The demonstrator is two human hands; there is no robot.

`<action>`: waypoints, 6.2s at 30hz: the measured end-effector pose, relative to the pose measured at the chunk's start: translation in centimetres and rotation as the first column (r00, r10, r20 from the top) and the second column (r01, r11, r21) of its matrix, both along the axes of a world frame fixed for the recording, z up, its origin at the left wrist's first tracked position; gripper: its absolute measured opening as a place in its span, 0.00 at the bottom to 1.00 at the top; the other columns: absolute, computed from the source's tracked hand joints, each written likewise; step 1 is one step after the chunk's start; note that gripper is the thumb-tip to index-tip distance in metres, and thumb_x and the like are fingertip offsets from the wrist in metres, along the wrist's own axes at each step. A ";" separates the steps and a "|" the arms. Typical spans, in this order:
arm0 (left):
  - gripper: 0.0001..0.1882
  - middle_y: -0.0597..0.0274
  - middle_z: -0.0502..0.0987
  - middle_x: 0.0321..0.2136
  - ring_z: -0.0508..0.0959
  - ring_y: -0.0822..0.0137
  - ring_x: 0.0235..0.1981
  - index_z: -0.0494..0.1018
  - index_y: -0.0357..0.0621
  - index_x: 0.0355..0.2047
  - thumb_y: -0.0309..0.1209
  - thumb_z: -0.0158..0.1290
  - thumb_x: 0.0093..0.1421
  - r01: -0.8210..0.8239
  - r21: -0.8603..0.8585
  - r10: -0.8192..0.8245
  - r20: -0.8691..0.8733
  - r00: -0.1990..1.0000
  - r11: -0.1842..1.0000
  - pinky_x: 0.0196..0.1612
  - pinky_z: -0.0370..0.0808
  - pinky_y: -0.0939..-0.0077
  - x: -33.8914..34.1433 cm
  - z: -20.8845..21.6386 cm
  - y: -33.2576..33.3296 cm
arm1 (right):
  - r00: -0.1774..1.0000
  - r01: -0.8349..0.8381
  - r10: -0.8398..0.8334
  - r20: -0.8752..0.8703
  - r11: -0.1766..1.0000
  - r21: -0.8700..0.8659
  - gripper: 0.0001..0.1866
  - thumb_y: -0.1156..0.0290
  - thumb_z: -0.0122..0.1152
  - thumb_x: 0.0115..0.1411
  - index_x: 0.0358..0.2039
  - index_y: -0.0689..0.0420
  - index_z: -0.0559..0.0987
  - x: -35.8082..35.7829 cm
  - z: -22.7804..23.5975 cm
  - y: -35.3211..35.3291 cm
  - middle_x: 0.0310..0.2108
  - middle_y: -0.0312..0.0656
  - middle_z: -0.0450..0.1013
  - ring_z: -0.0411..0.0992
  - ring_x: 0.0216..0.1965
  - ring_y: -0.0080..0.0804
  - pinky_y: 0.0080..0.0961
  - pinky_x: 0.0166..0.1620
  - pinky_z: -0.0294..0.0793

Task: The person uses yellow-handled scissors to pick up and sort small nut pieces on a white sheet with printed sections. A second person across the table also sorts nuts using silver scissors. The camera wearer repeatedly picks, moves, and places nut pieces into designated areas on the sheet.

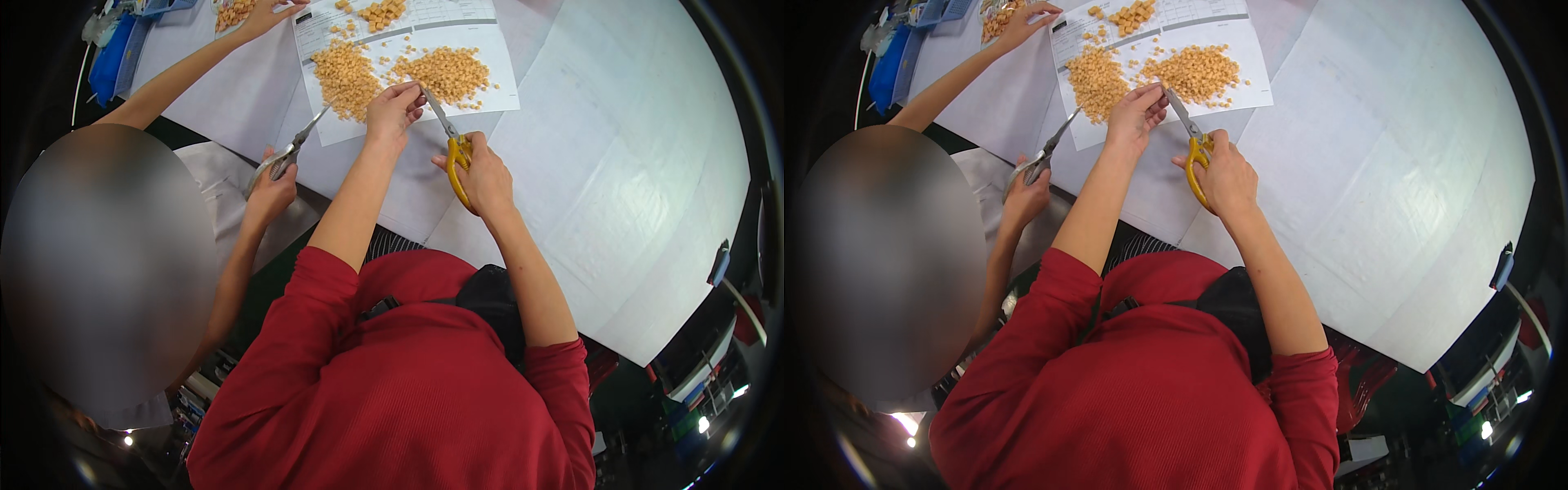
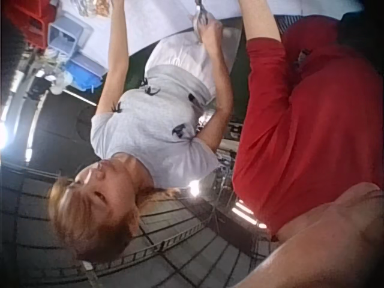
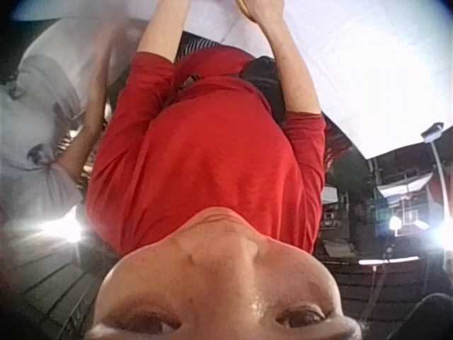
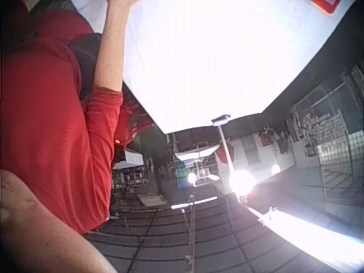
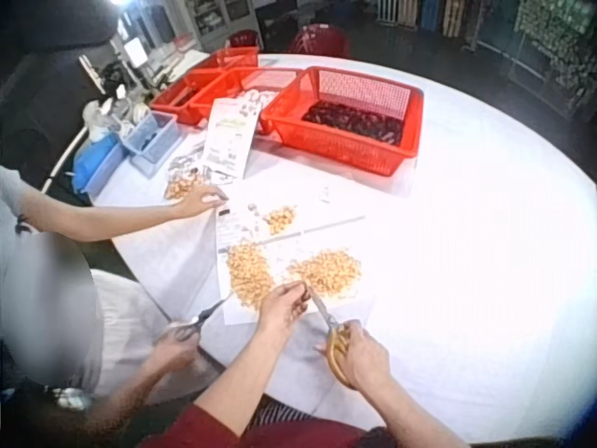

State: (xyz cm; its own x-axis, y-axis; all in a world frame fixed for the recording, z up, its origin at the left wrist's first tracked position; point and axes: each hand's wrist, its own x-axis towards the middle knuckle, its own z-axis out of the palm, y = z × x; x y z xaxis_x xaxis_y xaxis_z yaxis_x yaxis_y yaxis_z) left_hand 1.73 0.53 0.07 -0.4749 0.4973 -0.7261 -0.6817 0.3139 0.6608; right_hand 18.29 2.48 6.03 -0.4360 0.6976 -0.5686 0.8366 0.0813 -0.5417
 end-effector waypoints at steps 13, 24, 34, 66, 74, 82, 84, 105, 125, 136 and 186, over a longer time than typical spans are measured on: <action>0.12 0.65 0.78 0.35 0.77 0.71 0.35 0.74 0.43 0.42 0.25 0.57 0.57 0.023 -0.021 -0.023 0.007 1.000 1.000 0.39 0.75 0.75 -0.5 -0.7 -0.8 | 0.999 -0.003 0.003 0.036 1.000 -0.013 0.33 0.41 0.63 0.49 0.40 0.59 0.68 -0.3 -0.7 -0.2 0.29 0.52 0.76 0.76 0.32 0.50 0.42 0.33 0.73; 0.15 0.58 0.78 0.34 0.77 0.70 0.33 0.72 0.37 0.46 0.23 0.55 0.57 0.169 0.042 -0.160 -0.167 0.973 0.985 0.39 0.77 0.78 -2.0 -0.5 -1.0 | 1.000 -0.008 0.007 -0.019 1.000 -0.011 0.36 0.41 0.62 0.50 0.45 0.61 0.68 0.0 -0.2 -0.4 0.37 0.54 0.75 0.75 0.39 0.50 0.40 0.39 0.73; 0.11 0.56 0.81 0.29 0.80 0.70 0.28 0.77 0.37 0.38 0.25 0.58 0.53 0.356 -0.217 -0.407 -0.652 0.640 0.909 0.33 0.76 0.78 -2.3 -1.2 -0.4 | 0.998 0.055 -0.056 0.020 0.998 0.008 0.35 0.42 0.64 0.49 0.43 0.60 0.69 0.0 -1.2 1.1 0.29 0.51 0.76 0.76 0.33 0.50 0.40 0.34 0.74; 0.06 0.59 0.78 0.28 0.78 0.65 0.28 0.75 0.42 0.30 0.24 0.58 0.50 0.413 -0.390 -0.429 -0.903 0.002 0.823 0.33 0.74 0.72 0.3 -1.4 1.3 | 0.985 0.168 -0.163 -0.057 0.981 0.100 0.35 0.43 0.64 0.50 0.43 0.62 0.69 0.8 0.7 -0.2 0.29 0.51 0.76 0.76 0.32 0.49 0.38 0.34 0.74; 0.09 0.66 0.77 0.30 0.76 0.74 0.30 0.75 0.43 0.38 0.27 0.57 0.56 0.138 0.048 -0.133 -0.099 0.986 0.989 0.33 0.74 0.79 -1.6 0.2 1.2 | 0.988 0.139 -0.134 -0.075 0.987 0.078 0.35 0.42 0.64 0.49 0.44 0.60 0.69 0.5 1.2 -0.2 0.33 0.51 0.76 0.76 0.34 0.49 0.40 0.35 0.74; 0.11 0.65 0.77 0.31 0.75 0.74 0.31 0.74 0.42 0.41 0.29 0.57 0.58 -0.047 0.126 0.020 0.204 0.979 0.991 0.33 0.74 0.81 -1.9 1.2 0.3 | 0.995 0.059 -0.046 -0.085 0.986 0.157 0.36 0.42 0.64 0.48 0.45 0.59 0.69 0.0 1.0 -0.8 0.35 0.50 0.75 0.76 0.34 0.48 0.40 0.34 0.74; 0.10 0.65 0.77 0.31 0.75 0.74 0.31 0.74 0.43 0.40 0.30 0.57 0.58 -0.065 0.120 0.037 0.222 0.974 0.991 0.34 0.74 0.80 -1.8 1.2 0.3 | 0.996 0.048 -0.034 -0.079 0.983 0.175 0.36 0.42 0.64 0.48 0.45 0.59 0.69 -0.1 1.0 -0.8 0.35 0.50 0.75 0.76 0.34 0.48 0.40 0.33 0.74; 0.11 0.54 0.80 0.27 0.80 0.63 0.27 0.78 0.39 0.36 0.28 0.56 0.53 0.071 -0.174 -0.187 -0.869 0.457 0.982 0.34 0.74 0.71 -7.0 -0.5 2.5 | 0.998 0.051 -0.049 -0.027 0.995 0.089 0.28 0.51 0.64 0.52 0.42 0.60 0.69 -0.2 -1.2 0.0 0.31 0.51 0.76 0.75 0.32 0.49 0.41 0.33 0.73; 0.09 0.61 0.79 0.26 0.76 0.71 0.30 0.77 0.43 0.32 0.32 0.60 0.51 0.163 -0.216 -0.263 -0.892 0.368 0.963 0.32 0.71 0.75 -9.2 -1.8 5.0 | 0.990 0.094 -0.080 -0.118 0.988 0.121 0.30 0.49 0.65 0.52 0.44 0.59 0.68 0.5 -0.3 -0.5 0.29 0.51 0.76 0.76 0.32 0.49 0.38 0.35 0.74; 0.09 0.68 0.78 0.30 0.72 0.82 0.27 0.76 0.42 0.35 0.28 0.60 0.54 0.209 0.108 -0.177 -0.245 0.953 0.972 0.30 0.65 0.87 -3.4 2.8 -0.6 | 0.985 0.081 -0.059 -0.160 0.988 0.134 0.34 0.45 0.65 0.49 0.46 0.58 0.68 -0.5 1.3 -0.9 0.38 0.50 0.74 0.75 0.38 0.47 0.39 0.38 0.73; 0.10 0.58 0.79 0.32 0.79 0.69 0.31 0.75 0.35 0.38 0.26 0.57 0.57 0.263 -0.053 -0.269 -0.177 0.947 0.963 0.36 0.77 0.79 -3.1 -0.1 -1.6 | 0.999 -0.018 0.013 -0.050 0.995 -0.100 0.37 0.38 0.60 0.50 0.40 0.63 0.68 -1.0 -0.2 -0.5 0.27 0.57 0.75 0.75 0.32 0.55 0.44 0.35 0.73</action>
State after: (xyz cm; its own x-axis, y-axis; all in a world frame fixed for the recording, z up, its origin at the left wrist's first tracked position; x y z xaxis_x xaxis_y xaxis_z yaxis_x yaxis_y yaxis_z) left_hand -1.36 -1.11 0.00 -0.4528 0.6039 -0.6560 -0.4407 0.4879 0.7534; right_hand 17.26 1.93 5.81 -0.4756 0.6310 -0.6129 0.8076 0.0369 -0.5886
